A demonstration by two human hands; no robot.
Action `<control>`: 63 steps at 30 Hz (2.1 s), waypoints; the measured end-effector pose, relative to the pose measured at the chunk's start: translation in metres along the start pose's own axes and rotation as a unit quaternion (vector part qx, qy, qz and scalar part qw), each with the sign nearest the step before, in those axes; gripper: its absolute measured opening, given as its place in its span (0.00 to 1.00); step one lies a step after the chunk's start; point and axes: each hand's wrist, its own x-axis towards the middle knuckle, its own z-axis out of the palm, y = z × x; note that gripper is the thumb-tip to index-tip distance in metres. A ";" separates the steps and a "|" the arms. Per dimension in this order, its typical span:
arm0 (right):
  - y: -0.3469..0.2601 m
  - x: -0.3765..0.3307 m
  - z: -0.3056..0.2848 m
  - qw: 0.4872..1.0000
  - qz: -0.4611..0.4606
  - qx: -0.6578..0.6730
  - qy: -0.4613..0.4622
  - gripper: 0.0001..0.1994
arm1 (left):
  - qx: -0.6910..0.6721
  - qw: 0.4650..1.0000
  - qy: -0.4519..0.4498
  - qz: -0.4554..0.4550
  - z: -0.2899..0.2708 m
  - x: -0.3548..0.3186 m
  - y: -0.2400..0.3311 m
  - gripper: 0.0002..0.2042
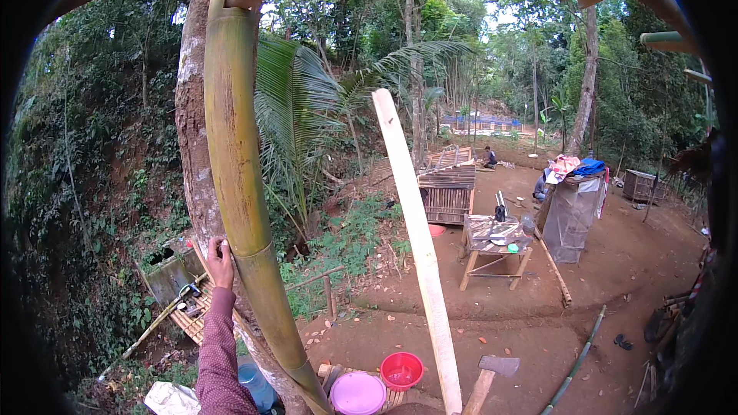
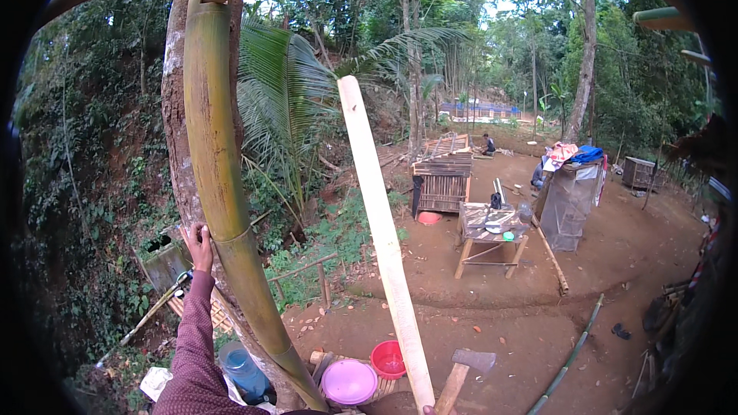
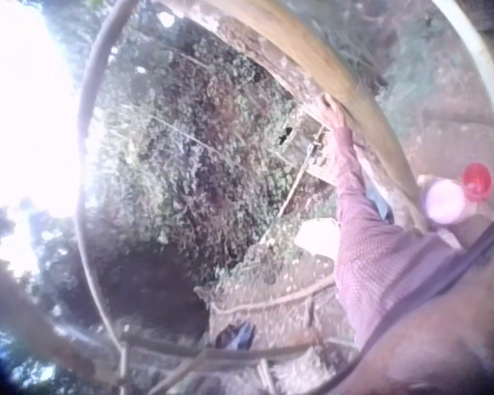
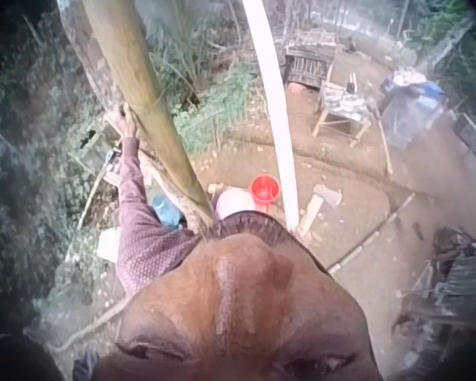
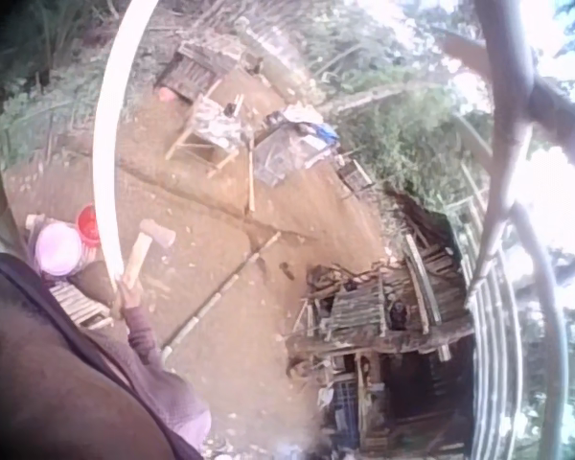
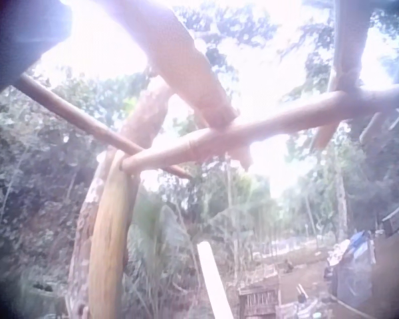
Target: The person uses a machete to split a long bamboo pole into thin strips. They repeatedly strike the bamboo against a wooden block to separate the layers, then lift and reposition the pole to continue splitting it into smaller pieces.
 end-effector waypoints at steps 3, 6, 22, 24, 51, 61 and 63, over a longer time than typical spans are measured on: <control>-0.043 -0.001 0.006 0.998 0.036 0.017 -0.042 0.17 | -0.033 0.999 -0.030 0.004 0.004 0.004 0.004 0.03; -0.056 0.012 0.014 0.997 -0.041 -0.019 -0.065 0.17 | -0.002 0.998 -0.060 -0.025 -0.001 0.001 0.012 0.04; -0.110 0.052 0.067 0.928 -0.024 -0.016 -0.371 0.17 | 0.054 0.989 -0.113 -0.077 -0.003 0.009 0.059 0.20; -0.113 0.050 0.074 0.922 -0.030 0.000 -0.386 0.17 | 0.048 0.989 -0.114 -0.086 -0.003 0.005 0.060 0.21; -0.160 0.063 0.158 0.795 0.069 0.147 -0.584 0.17 | 0.062 0.974 -0.182 -0.116 -0.013 0.021 0.057 0.31; -0.161 0.087 0.167 0.754 0.096 0.181 -0.625 0.16 | -0.074 0.994 -0.071 0.047 0.029 0.036 0.132 0.26; -0.155 0.092 0.173 0.752 0.107 0.193 -0.621 0.16 | -0.274 0.950 -0.140 -0.047 0.034 0.032 0.161 0.27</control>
